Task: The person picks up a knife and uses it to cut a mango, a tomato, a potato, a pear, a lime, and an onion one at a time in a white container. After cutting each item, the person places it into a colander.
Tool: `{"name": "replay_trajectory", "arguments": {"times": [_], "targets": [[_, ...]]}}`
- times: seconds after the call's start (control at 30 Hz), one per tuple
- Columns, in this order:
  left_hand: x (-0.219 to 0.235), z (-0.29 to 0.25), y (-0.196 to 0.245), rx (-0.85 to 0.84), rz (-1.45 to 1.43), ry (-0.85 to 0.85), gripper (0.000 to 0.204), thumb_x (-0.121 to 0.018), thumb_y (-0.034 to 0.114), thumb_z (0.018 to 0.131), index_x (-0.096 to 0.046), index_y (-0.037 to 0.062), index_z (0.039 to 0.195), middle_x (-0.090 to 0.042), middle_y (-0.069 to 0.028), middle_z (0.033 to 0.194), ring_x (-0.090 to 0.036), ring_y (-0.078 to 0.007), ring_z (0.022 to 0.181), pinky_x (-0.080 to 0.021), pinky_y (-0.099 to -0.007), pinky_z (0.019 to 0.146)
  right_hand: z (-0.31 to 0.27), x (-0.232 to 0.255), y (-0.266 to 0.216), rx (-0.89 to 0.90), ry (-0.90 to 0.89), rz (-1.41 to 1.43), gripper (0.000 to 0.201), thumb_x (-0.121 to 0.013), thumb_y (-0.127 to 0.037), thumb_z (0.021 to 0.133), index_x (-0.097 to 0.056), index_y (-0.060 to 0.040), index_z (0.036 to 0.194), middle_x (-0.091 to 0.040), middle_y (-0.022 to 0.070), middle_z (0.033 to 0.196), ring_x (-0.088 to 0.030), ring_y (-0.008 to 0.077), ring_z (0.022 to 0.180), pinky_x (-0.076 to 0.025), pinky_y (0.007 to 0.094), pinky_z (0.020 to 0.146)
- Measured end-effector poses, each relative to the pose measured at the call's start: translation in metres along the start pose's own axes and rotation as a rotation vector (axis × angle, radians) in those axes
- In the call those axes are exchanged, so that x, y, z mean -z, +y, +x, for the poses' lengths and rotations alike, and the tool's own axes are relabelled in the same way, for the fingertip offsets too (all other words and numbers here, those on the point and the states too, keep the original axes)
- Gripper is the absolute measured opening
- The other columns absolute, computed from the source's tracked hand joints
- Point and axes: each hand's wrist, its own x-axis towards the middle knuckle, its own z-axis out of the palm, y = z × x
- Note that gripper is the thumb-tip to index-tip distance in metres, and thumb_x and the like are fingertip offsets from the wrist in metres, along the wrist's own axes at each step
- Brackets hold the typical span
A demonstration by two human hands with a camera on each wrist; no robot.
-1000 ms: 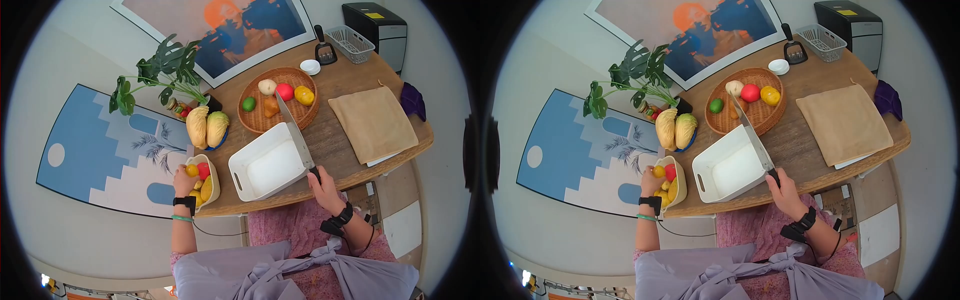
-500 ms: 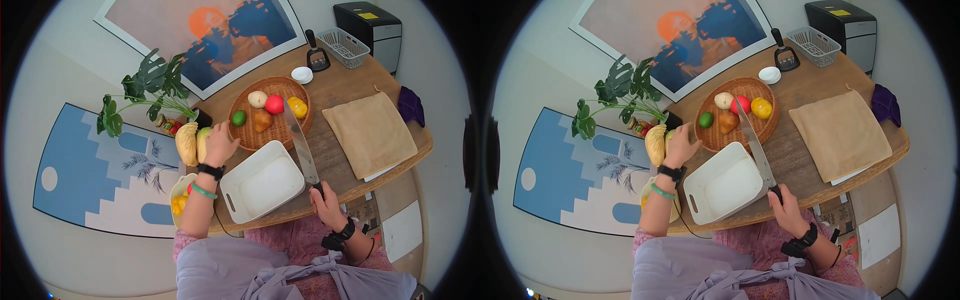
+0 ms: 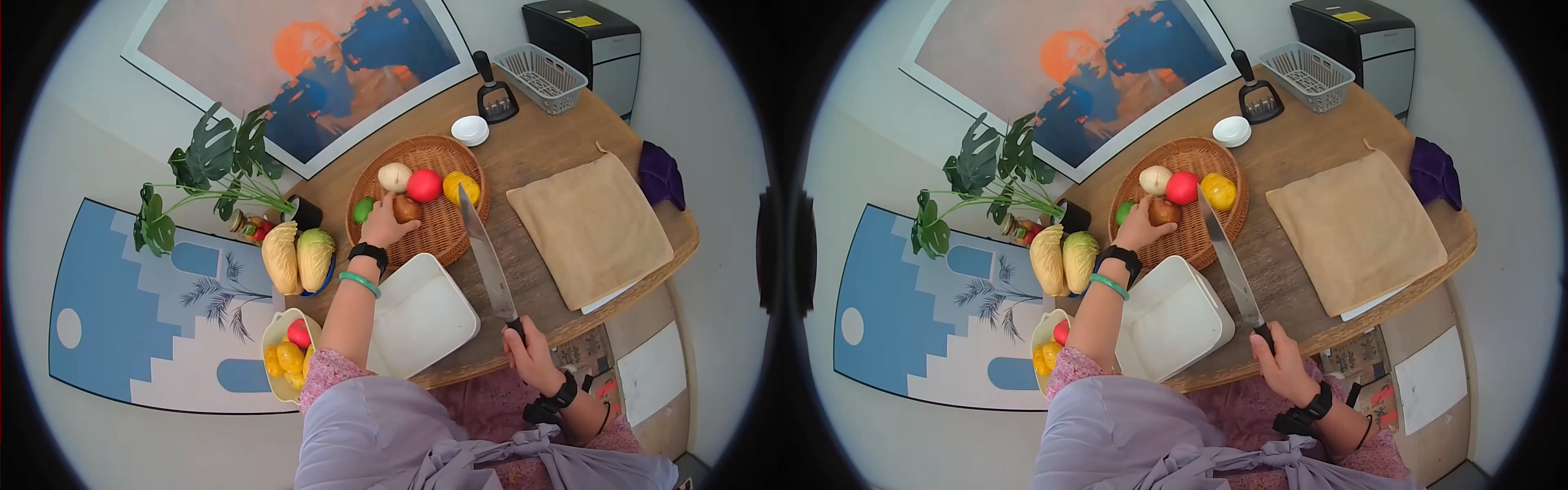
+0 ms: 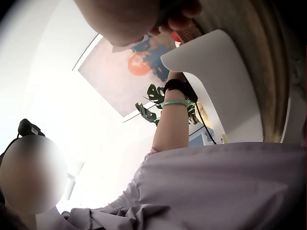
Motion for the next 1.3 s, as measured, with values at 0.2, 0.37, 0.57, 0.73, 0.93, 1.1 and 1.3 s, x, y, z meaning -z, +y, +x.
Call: {"name": "replay_trajectory", "arguments": {"times": [0.2,0.37,0.57,0.73,0.93,1.1,1.3], "targets": [[-0.015,0.014,-0.012,-0.006,-0.145,-0.022,0.084,-0.082,0.032,0.064,-0.039,0.0042,0.130,-0.054,-0.0205,0.123,-0.059,-0.0351,0.109,-0.050,-0.0410,0.092,-0.002,0.000,0.004,-0.003,0.002,-0.019,0.019,-0.049,-0.017,0.099,-0.049,-0.0015,0.090,-0.051,0.0007,0.064,-0.046,0.0067,0.051,-0.039,0.0250,0.049],[-0.015,0.008,-0.002,0.013,-0.152,0.033,0.077,-0.082,0.028,0.062,-0.039,0.0044,0.122,-0.057,-0.0192,0.119,-0.060,-0.0348,0.108,-0.050,-0.0409,0.091,-0.004,0.000,-0.003,-0.034,-0.008,0.004,0.018,-0.049,-0.017,0.100,-0.049,-0.0017,0.090,-0.050,0.0000,0.064,-0.046,0.0060,0.052,-0.039,0.0244,0.048],[0.001,0.005,-0.001,0.054,-0.128,0.060,0.077,-0.081,0.026,0.063,-0.038,0.0050,0.123,-0.055,-0.0194,0.121,-0.059,-0.0349,0.108,-0.050,-0.0413,0.091,-0.006,0.000,-0.004,-0.053,0.006,0.007,0.019,-0.049,-0.018,0.100,-0.049,-0.0020,0.091,-0.050,-0.0009,0.065,-0.047,0.0050,0.050,-0.039,0.0230,0.046],[0.003,0.000,-0.013,-0.009,-0.133,0.064,0.094,-0.081,0.028,0.064,-0.029,0.0073,0.140,-0.050,-0.0203,0.126,-0.057,-0.0355,0.112,-0.049,-0.0418,0.093,-0.005,-0.003,-0.008,-0.038,-0.001,0.020,0.019,-0.049,-0.019,0.100,-0.049,-0.0020,0.090,-0.051,-0.0008,0.065,-0.047,0.0051,0.049,-0.039,0.0228,0.045],[0.000,0.006,0.004,-0.032,-0.034,0.029,0.099,-0.081,0.028,0.065,-0.026,0.0140,0.147,-0.044,-0.0185,0.132,-0.054,-0.0355,0.115,-0.048,-0.0435,0.096,-0.005,0.000,-0.007,-0.020,0.001,0.006,0.019,-0.050,-0.018,0.100,-0.049,-0.0019,0.090,-0.051,-0.0005,0.064,-0.047,0.0052,0.049,-0.039,0.0230,0.046],[-0.009,0.018,0.002,-0.059,0.015,0.077,0.083,-0.082,0.025,0.063,-0.040,0.0145,0.134,-0.047,-0.0154,0.125,-0.052,-0.0359,0.116,-0.048,-0.0463,0.094,-0.002,0.009,-0.005,-0.040,0.029,-0.010,0.019,-0.049,-0.018,0.100,-0.049,-0.0022,0.091,-0.051,-0.0007,0.064,-0.047,0.0050,0.049,-0.039,0.0229,0.046],[-0.019,0.023,0.001,-0.048,-0.046,-0.049,0.071,-0.082,0.018,0.061,-0.044,0.0128,0.120,-0.051,-0.0149,0.119,-0.053,-0.0378,0.111,-0.047,-0.0459,0.093,0.003,0.014,0.002,-0.035,0.011,0.020,0.018,-0.045,-0.020,0.101,-0.048,-0.0027,0.096,-0.051,0.0005,0.070,-0.045,0.0047,0.048,-0.036,0.0203,0.044]]}}
